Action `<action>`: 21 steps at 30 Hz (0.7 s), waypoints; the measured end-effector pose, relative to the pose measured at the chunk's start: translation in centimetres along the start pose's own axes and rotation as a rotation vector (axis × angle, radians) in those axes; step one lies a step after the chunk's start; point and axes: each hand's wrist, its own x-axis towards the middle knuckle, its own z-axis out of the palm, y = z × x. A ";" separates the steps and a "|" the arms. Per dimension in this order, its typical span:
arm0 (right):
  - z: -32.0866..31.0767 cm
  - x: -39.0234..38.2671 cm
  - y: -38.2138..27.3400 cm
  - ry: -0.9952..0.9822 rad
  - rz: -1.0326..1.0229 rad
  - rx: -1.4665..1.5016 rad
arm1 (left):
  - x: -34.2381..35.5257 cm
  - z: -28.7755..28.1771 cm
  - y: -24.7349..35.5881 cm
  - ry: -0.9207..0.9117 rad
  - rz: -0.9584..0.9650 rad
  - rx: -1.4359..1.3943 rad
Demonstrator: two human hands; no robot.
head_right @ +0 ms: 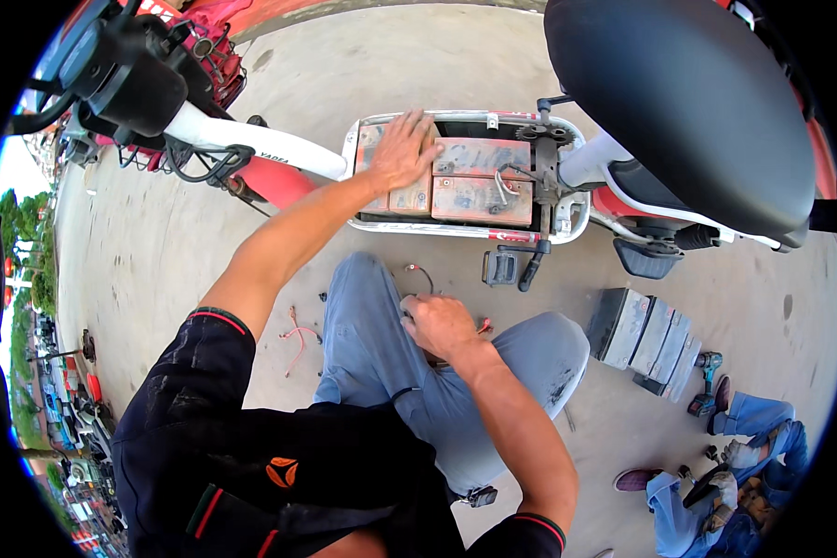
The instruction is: The person sits on the ground and installs a battery into the compartment of an electric scooter. They use a screwdriver to tighten the battery terminals and connect the wires to the battery posts.
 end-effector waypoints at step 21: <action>-3.9 3.2 -3.6 -0.637 -0.224 0.006 | -17.3 -10.5 12.4 -0.553 -0.272 -0.793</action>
